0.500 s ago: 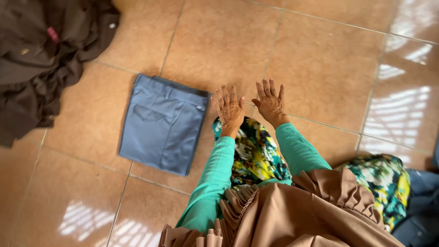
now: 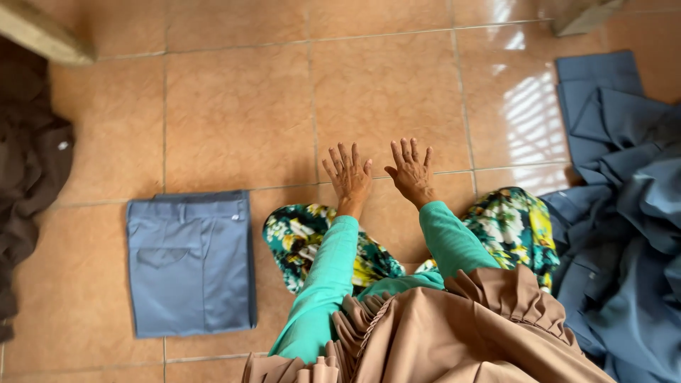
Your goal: Folding grey fabric pants into a rectangular shape and stacking them on the floor.
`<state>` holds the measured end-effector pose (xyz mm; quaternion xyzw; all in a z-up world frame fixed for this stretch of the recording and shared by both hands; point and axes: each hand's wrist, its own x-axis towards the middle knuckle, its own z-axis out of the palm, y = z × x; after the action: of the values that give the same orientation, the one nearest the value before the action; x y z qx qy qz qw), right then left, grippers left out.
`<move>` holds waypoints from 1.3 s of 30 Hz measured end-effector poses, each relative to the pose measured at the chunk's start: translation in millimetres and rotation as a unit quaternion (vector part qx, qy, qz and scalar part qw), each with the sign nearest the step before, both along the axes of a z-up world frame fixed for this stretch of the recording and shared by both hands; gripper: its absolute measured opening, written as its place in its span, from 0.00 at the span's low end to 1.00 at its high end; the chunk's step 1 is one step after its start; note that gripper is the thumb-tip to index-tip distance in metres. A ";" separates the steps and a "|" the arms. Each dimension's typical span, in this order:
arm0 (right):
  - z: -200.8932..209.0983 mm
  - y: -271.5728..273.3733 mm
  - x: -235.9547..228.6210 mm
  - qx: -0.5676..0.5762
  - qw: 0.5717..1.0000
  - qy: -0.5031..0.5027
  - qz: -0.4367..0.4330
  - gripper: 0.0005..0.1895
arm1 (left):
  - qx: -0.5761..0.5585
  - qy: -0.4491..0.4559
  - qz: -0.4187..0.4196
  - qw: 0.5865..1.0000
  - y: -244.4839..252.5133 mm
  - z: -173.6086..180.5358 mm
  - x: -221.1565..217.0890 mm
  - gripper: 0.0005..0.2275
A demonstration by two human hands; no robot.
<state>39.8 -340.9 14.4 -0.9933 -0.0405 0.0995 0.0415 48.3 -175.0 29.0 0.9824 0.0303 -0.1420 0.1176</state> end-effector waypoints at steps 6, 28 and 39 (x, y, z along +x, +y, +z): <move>-7.3 -93.9 -19.3 0.013 0.995 -0.010 -0.095 0.38 | -0.015 -0.001 -0.110 0.994 -101.9 -14.6 3.6 0.29; 69.3 -352.9 -297.6 -0.040 0.848 -0.388 -0.358 0.24 | -0.131 -0.164 -0.558 0.803 -460.9 58.1 -165.8 0.27; 166.1 -552.7 -385.1 0.079 0.640 -0.577 -0.501 0.43 | -0.338 -0.147 -0.615 0.697 -576.5 11.1 -226.0 0.16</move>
<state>-345.3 -893.5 180.5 -0.7101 0.4403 -0.5334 0.1320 -177.7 -751.5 40.1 0.6845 -0.6486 -0.0368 0.3308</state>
